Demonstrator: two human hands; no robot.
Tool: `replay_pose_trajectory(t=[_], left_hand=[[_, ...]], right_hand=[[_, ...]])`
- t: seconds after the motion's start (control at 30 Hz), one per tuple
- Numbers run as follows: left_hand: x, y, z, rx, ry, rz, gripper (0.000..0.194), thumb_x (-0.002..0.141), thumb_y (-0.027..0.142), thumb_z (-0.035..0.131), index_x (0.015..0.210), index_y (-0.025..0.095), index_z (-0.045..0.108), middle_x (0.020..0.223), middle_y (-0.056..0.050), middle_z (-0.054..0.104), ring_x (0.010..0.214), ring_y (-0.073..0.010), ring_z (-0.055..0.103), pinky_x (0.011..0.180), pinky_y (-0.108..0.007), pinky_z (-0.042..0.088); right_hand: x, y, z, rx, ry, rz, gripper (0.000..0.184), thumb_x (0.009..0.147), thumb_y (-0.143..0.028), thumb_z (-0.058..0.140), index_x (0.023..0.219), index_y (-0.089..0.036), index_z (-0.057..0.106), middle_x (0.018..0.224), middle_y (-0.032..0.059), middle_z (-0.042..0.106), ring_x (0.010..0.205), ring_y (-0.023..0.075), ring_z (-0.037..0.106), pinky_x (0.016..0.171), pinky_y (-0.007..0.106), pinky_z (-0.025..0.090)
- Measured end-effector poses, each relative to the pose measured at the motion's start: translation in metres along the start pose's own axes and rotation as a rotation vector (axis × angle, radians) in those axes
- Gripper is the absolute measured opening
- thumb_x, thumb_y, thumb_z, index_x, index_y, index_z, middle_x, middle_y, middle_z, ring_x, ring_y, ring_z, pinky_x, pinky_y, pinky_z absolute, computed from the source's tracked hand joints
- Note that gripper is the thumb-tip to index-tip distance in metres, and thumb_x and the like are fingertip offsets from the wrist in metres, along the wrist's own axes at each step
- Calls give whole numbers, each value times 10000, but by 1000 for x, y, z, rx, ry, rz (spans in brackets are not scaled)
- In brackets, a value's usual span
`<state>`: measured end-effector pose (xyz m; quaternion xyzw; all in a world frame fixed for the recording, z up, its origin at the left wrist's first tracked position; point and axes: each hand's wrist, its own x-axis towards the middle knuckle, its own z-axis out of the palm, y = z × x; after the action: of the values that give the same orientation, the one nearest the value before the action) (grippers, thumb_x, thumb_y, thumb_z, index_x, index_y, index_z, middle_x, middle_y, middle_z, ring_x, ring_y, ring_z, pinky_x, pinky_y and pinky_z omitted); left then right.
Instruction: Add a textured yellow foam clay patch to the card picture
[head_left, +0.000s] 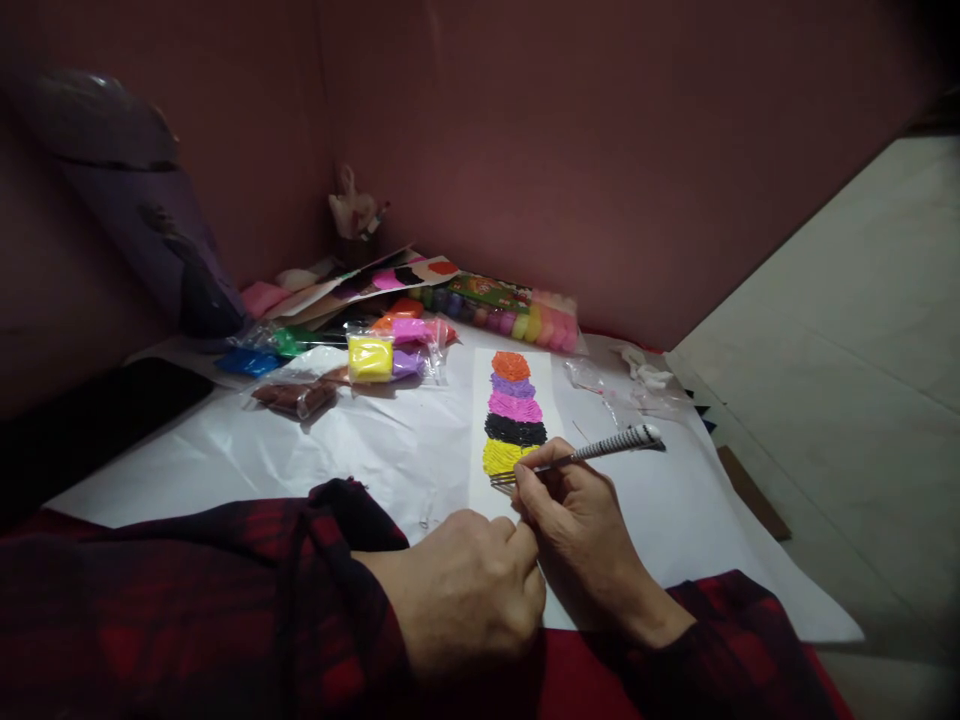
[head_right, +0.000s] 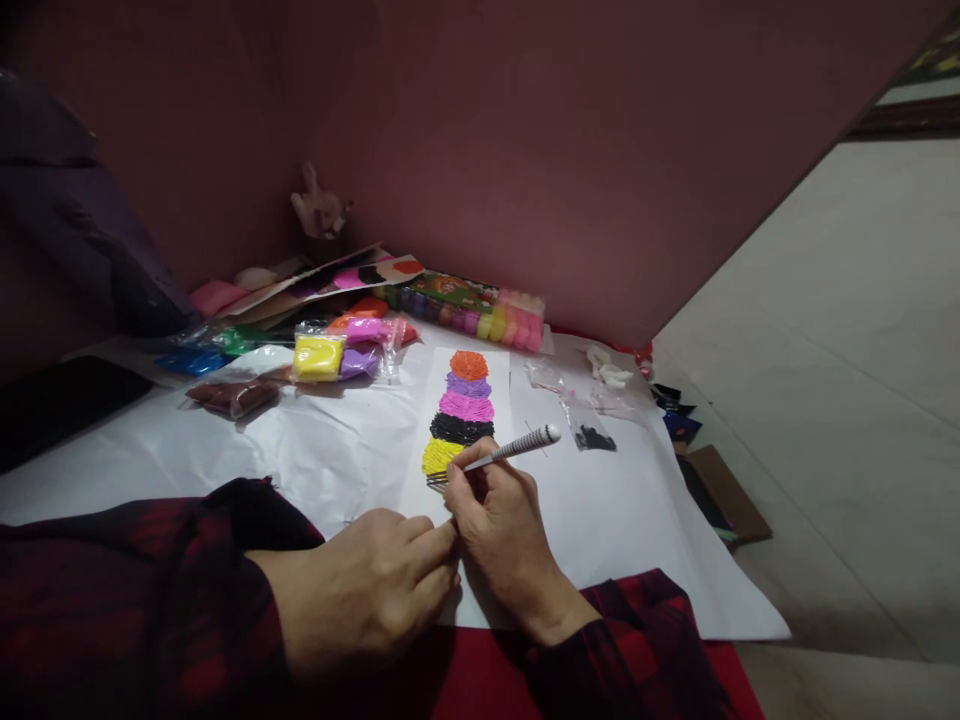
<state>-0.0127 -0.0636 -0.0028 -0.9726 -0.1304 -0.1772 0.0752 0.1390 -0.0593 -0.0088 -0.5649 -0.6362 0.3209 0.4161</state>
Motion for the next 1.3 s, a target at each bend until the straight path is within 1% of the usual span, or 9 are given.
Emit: replay_pose_trajectory(t=[0.23,0.47,0.57,0.67,0.9,1.07,1.3], left_hand=[[-1,0,2,-25,11,-12,173,822,87,424,729,113,567,683,-89,554,531,-185,498,391,-292,397],[0,0,1,-20,-44,-20,139,825,95,453,754,113,572,688,-81,560,544,-192,508,396,-302,417],[0,0,2,-25,-20,-16,146,823,91,451,755,110,579,685,-81,562,537,-196,509,388,-307,409],[-1,0,3,-29,1,-11,153,821,88,445,759,104,584,686,-86,563,540,-196,511,394,-304,410],[-1,1,3,-17,19,-13,183,808,83,423,716,115,578,670,-93,564,507,-191,493,367,-303,382],[1,1,1,-1,7,-6,116,791,97,483,726,115,577,666,-82,578,520,-183,512,382,-281,390],[-1,2,1,-13,-35,-20,129,815,98,470,734,113,569,691,-78,573,533,-181,508,390,-288,409]], right_hand=[[1,-2,-1,-26,45,4,123,859,-252,541,760,-205,487,538,-40,537,463,111,494,450,218,404],[0,-3,-1,-16,123,14,133,821,-239,569,725,-209,482,500,-51,510,426,104,463,420,216,379],[0,1,0,41,118,-5,129,838,-243,565,745,-212,481,508,-53,523,441,103,482,446,219,401],[0,6,2,76,85,2,102,872,-258,547,794,-211,501,557,-39,569,469,106,511,469,225,420],[-1,5,3,58,35,8,112,902,-281,528,820,-209,506,591,-34,577,501,109,522,492,231,428],[1,1,4,-25,60,-22,118,884,-245,534,776,-210,500,557,-46,536,480,104,494,475,227,405],[1,-2,2,-67,100,-31,118,852,-202,543,746,-206,491,524,-56,499,463,99,462,464,221,389]])
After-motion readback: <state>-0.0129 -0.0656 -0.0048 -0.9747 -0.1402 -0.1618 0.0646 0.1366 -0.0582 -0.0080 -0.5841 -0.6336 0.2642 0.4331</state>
